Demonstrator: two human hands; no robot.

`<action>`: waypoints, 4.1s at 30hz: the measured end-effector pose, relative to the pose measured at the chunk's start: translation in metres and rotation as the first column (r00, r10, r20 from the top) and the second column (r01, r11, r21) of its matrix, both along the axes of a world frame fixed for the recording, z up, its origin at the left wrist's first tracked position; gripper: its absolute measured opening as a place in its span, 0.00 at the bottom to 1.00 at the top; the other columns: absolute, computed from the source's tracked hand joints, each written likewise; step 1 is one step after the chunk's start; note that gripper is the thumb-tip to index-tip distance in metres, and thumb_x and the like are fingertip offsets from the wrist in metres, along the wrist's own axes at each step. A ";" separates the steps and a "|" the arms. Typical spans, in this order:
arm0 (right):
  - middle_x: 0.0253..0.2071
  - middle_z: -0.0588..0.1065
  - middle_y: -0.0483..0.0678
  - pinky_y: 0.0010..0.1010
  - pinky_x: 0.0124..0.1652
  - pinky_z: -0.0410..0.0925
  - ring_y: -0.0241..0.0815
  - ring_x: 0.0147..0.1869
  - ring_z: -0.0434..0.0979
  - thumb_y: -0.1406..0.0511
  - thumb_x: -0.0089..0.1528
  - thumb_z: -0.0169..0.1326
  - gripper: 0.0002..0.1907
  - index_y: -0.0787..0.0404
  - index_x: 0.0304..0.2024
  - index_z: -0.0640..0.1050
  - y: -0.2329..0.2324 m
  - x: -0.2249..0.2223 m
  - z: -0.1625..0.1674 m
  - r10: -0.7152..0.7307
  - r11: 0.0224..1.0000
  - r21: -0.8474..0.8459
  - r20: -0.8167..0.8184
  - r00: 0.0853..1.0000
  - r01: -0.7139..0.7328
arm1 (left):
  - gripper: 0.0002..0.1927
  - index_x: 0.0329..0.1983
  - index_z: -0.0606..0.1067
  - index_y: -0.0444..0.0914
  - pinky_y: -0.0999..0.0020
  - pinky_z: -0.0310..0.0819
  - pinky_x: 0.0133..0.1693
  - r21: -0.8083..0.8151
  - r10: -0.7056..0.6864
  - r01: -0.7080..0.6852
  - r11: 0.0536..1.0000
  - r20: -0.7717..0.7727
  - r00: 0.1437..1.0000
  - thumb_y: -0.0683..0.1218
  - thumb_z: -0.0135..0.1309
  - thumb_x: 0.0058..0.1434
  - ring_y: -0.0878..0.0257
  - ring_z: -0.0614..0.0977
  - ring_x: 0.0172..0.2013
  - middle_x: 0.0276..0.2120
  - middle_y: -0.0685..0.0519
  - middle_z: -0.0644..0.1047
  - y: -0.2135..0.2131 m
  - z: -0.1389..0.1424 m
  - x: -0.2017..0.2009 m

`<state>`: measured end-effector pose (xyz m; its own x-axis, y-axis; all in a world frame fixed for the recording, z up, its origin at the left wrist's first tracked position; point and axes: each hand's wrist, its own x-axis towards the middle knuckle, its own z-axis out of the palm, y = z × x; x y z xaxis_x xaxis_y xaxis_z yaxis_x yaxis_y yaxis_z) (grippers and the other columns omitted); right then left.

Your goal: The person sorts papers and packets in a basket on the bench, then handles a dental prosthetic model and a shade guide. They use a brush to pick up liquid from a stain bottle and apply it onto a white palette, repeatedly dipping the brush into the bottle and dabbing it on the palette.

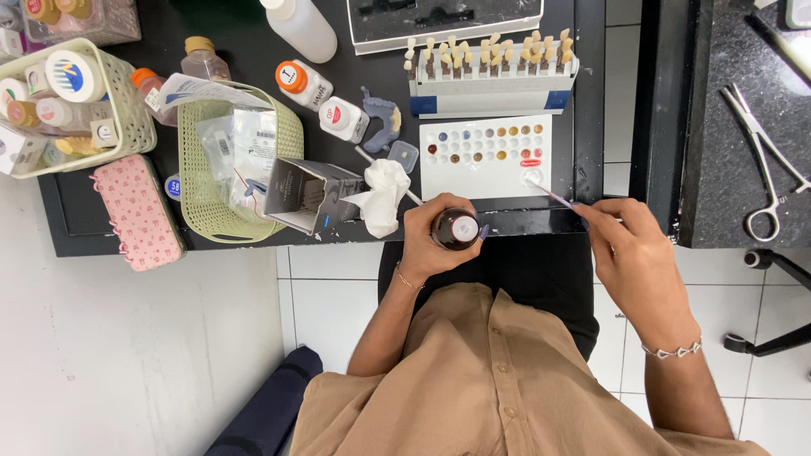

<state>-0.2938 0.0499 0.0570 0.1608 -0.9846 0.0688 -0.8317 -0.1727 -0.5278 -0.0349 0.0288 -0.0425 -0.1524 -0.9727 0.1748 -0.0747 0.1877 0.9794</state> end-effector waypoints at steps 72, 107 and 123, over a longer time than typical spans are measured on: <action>0.48 0.74 0.50 0.32 0.40 0.72 0.45 0.48 0.75 0.76 0.66 0.61 0.13 0.61 0.53 0.82 0.029 0.020 -0.044 -0.199 0.973 -0.109 0.054 0.978 0.204 | 0.17 0.39 0.76 0.39 0.74 0.79 0.40 -0.023 -0.025 0.026 0.999 0.049 0.998 0.42 0.69 0.47 0.67 0.84 0.35 0.34 0.55 0.81 0.000 0.004 -0.002; 0.57 0.74 0.52 0.33 0.57 0.70 0.47 0.57 0.76 0.59 0.60 0.61 0.30 0.64 0.61 0.72 -0.030 0.037 -0.007 0.236 0.972 -0.155 0.588 0.774 -0.179 | 0.19 0.41 0.77 0.37 0.73 0.79 0.42 0.005 -0.053 0.053 0.999 0.094 0.994 0.41 0.69 0.45 0.65 0.85 0.36 0.35 0.53 0.81 -0.001 0.009 -0.002; 0.47 0.81 0.60 0.23 0.32 0.75 0.43 0.46 0.86 0.70 0.70 0.54 0.11 0.59 0.53 0.70 -0.021 0.051 -0.011 0.245 0.962 -0.253 0.630 0.737 -0.104 | 0.22 0.43 0.77 0.38 0.75 0.77 0.38 0.003 -0.073 0.073 0.997 0.153 0.986 0.42 0.70 0.44 0.67 0.84 0.33 0.34 0.54 0.81 -0.005 0.011 -0.004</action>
<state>-0.2431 0.0291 0.0460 0.1751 -0.8994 0.4006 -0.2425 -0.4337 -0.8678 -0.0387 0.0241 -0.0318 -0.2478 -0.9577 0.1464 -0.2092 0.2004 0.9571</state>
